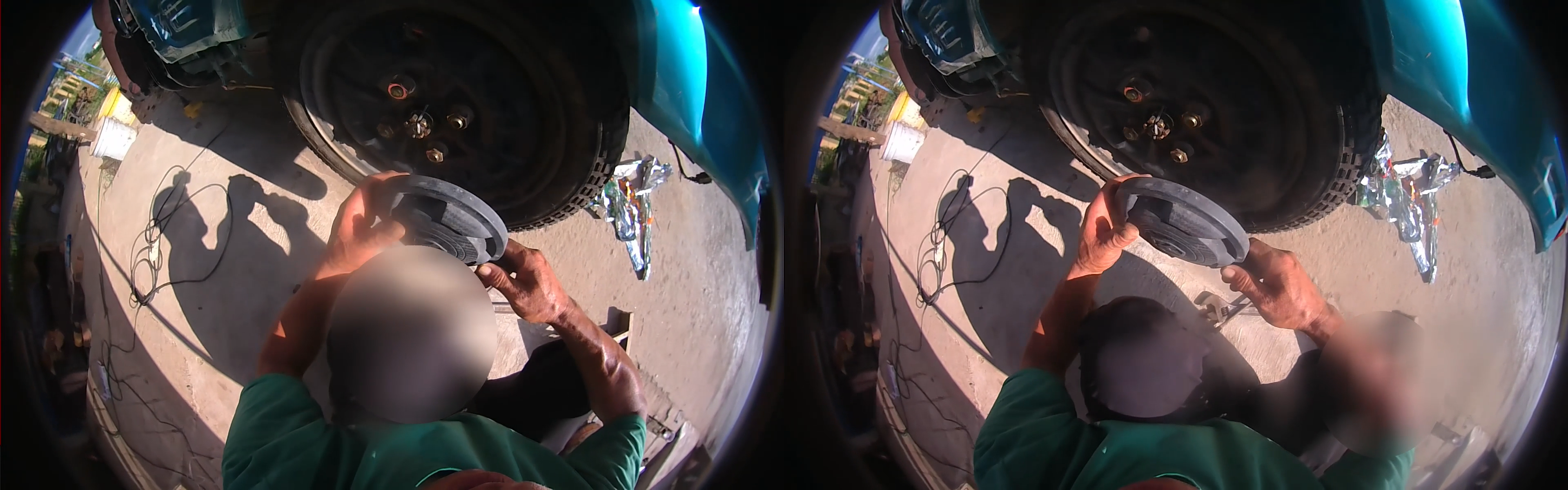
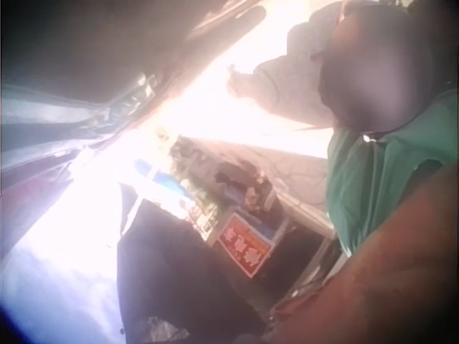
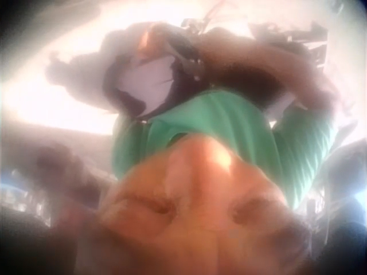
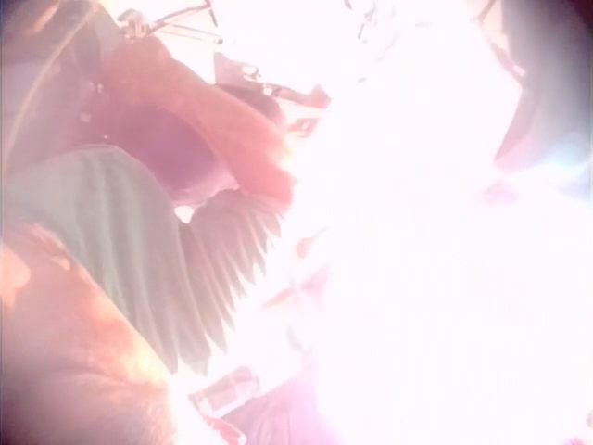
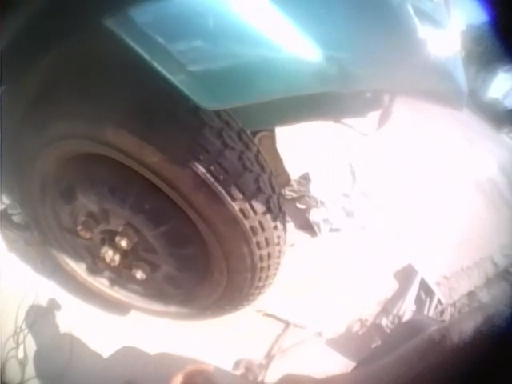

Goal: The person loosens several nuts on a wheel using a wrench and then hammers the wheel. The person then places several nuts onto the wheel by hand and tightens them using the wrench before attaching a hubcap.

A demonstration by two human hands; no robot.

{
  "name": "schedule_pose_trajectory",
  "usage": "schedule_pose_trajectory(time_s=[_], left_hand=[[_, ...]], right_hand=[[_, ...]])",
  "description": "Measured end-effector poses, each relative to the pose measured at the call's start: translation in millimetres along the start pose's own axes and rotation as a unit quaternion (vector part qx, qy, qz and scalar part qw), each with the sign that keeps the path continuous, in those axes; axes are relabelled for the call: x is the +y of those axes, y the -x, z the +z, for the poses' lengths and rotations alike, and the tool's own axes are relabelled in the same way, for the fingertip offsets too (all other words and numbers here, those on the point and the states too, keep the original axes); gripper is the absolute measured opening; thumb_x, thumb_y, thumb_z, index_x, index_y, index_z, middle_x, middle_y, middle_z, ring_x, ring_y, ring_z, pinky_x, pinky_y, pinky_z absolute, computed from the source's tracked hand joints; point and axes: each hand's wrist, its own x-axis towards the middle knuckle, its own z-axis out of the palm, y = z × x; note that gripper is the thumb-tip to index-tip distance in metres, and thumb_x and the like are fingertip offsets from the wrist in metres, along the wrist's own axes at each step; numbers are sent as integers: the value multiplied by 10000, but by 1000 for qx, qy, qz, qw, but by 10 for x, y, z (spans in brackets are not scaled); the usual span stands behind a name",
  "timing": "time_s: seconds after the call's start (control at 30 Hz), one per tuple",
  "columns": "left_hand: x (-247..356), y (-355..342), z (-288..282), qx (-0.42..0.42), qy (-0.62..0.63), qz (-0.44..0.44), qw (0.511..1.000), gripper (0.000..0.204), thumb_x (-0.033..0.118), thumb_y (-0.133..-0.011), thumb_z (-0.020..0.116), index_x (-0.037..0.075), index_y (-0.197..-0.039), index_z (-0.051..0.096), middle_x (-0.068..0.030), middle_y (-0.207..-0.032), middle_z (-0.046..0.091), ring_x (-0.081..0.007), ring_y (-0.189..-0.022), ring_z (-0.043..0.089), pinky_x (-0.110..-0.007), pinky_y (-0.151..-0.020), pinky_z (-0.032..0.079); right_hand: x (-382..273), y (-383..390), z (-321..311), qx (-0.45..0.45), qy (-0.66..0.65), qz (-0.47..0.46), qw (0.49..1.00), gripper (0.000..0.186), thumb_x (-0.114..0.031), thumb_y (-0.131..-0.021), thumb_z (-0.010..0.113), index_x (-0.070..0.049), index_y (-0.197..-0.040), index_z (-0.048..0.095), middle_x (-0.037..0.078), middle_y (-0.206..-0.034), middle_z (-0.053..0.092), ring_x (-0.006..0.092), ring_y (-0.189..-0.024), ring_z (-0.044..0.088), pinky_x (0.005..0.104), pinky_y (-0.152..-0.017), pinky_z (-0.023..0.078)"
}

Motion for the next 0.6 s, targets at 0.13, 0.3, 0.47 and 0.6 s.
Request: schedule_pose_trajectory(time_s=[0.13,0.3,0.47,0.6], left_hand=[[-136,218,-166,21,-64,-21,998,1202,504,-618,964,3,-1529,360,-125,-1345,589,-238,-1246,587,-393,-1092,460],[-522,664,-178,25,-46,-116,992,1204,531,-655,916,43,-1574,311,-131,-1355,579,-269,-1197,627,-410,-1043,515],[-728,872,174,-217,-112,-251,936,942,475,-846,835,21,-1541,389,-128,-1380,588,-225,-1197,617,-363,-1047,489],[-810,976,220,-206,-88,-252,942,897,429,-881,801,29,-1555,365,-129,-1405,574,-235,-1233,598,-378,-1069,472]], right_hand=[[-149,81,129,0,116,-89,989,333,-289,-954,692,18,-1026,585,215,-787,670,424,-769,677,484,-675,519],[502,503,568,35,279,-287,916,256,-266,-909,652,-42,-1029,631,120,-819,640,268,-731,637,399,-657,487],[774,680,710,-262,178,-115,942,210,-231,-877,645,-76,-1003,710,111,-899,709,285,-861,706,418,-712,554],[591,590,783,-375,255,-43,891,205,-218,-866,668,-45,-922,763,160,-919,761,334,-921,759,440,-738,609]])
